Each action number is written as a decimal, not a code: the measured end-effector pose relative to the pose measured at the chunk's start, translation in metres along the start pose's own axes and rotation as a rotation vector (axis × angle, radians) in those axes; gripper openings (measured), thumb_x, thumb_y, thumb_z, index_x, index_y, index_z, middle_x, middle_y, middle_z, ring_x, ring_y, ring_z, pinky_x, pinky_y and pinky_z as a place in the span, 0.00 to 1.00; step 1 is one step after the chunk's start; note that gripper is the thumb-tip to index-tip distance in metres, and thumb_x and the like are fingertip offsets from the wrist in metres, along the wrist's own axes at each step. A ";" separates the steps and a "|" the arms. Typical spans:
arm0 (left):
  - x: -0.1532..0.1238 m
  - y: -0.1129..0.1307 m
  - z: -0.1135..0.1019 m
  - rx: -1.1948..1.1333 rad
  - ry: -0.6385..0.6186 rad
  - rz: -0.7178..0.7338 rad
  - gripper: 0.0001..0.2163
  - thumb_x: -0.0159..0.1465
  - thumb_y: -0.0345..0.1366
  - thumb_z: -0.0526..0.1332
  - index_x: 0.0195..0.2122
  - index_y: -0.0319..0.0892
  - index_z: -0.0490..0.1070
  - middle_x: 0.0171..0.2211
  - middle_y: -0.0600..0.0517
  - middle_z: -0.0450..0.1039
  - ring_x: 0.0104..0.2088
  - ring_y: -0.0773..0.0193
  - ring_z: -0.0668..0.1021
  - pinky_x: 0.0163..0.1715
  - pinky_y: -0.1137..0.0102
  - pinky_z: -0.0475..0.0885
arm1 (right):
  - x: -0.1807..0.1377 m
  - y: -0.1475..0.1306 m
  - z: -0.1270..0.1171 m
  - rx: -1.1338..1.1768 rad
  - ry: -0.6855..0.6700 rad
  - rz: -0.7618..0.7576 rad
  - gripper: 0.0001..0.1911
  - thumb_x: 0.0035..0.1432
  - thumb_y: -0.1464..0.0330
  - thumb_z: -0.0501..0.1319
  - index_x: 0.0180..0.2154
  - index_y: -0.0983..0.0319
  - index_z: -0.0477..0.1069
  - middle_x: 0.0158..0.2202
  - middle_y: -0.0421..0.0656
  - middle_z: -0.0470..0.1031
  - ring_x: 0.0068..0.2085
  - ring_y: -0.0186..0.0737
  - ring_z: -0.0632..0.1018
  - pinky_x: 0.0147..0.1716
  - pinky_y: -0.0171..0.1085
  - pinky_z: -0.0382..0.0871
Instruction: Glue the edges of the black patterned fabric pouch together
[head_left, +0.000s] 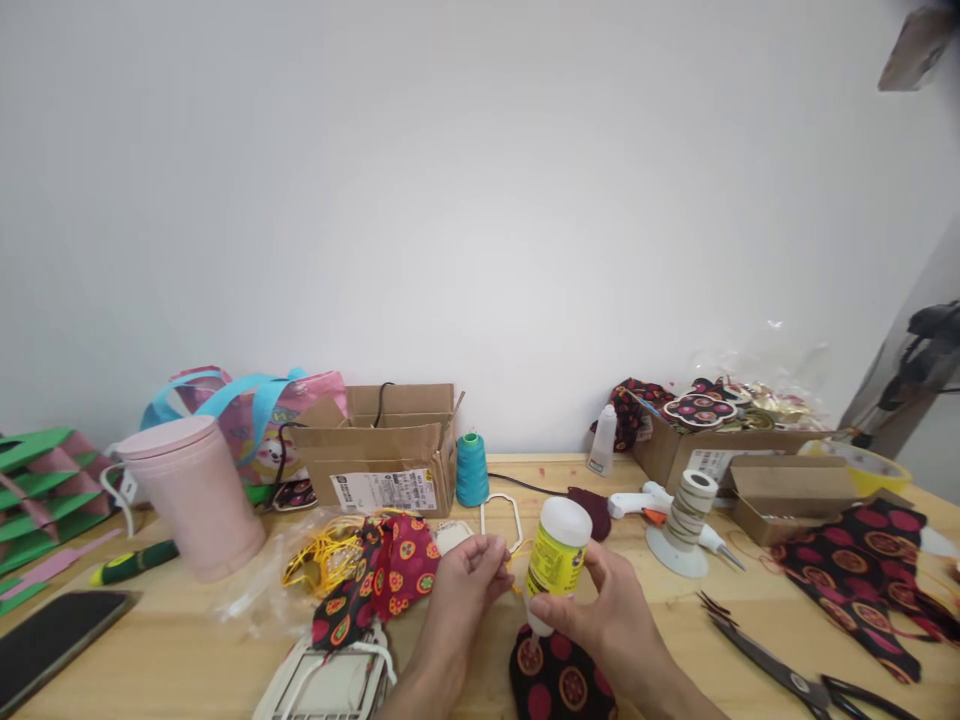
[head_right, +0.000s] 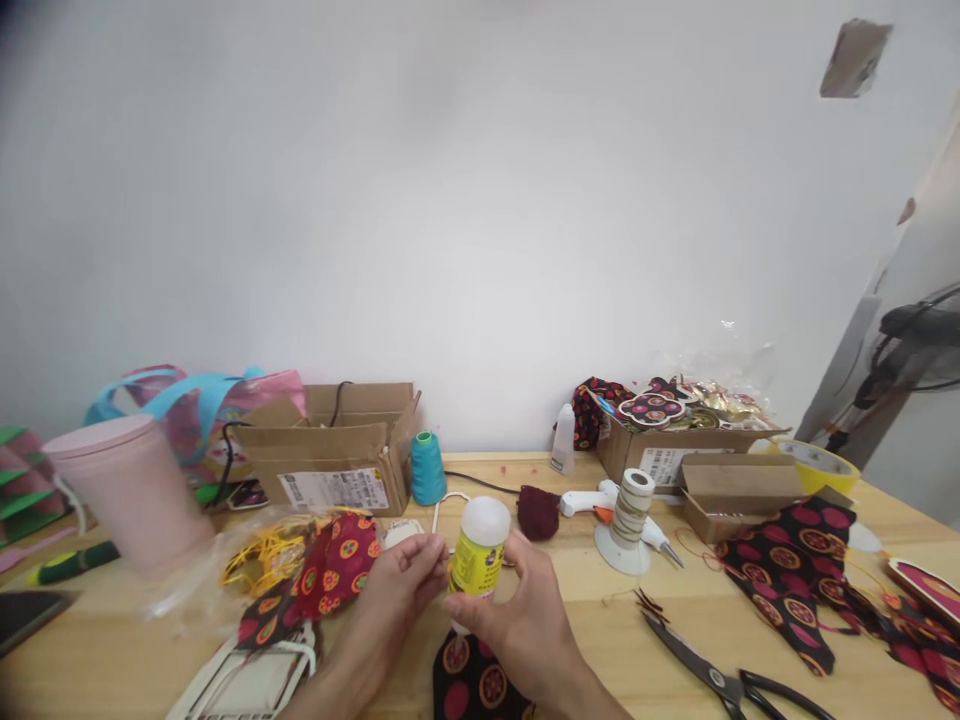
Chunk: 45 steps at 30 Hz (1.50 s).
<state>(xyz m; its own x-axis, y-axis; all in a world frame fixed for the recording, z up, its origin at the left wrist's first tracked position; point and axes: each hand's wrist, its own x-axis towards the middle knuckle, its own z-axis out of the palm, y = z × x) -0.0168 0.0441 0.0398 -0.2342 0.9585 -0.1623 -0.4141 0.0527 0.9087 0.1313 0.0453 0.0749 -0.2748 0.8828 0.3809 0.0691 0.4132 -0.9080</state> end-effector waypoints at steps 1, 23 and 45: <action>0.000 0.000 0.000 -0.006 0.013 -0.009 0.18 0.38 0.44 0.70 0.23 0.36 0.71 0.22 0.53 0.70 0.23 0.72 0.71 0.28 0.75 0.70 | 0.000 0.001 0.000 0.003 -0.003 0.000 0.16 0.38 0.63 0.68 0.32 0.61 0.73 0.32 0.41 0.76 0.33 0.43 0.74 0.34 0.36 0.66; -0.002 0.008 0.002 -0.091 0.108 -0.038 0.03 0.52 0.23 0.63 0.26 0.35 0.73 0.21 0.52 0.73 0.21 0.73 0.74 0.28 0.76 0.74 | 0.002 0.007 0.002 0.279 0.020 0.111 0.13 0.38 0.66 0.69 0.29 0.63 0.71 0.28 0.40 0.76 0.30 0.39 0.74 0.30 0.34 0.68; -0.004 0.008 0.000 -0.070 -0.012 -0.046 0.15 0.39 0.39 0.71 0.24 0.35 0.73 0.22 0.53 0.71 0.24 0.72 0.72 0.30 0.76 0.72 | -0.003 0.004 0.003 0.080 0.022 0.091 0.13 0.37 0.67 0.68 0.29 0.63 0.72 0.29 0.40 0.77 0.31 0.41 0.74 0.31 0.35 0.67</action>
<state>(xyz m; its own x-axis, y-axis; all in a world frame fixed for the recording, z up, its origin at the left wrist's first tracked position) -0.0193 0.0412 0.0479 -0.2029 0.9590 -0.1980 -0.4844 0.0774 0.8714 0.1292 0.0437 0.0700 -0.2496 0.9210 0.2991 0.0155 0.3127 -0.9497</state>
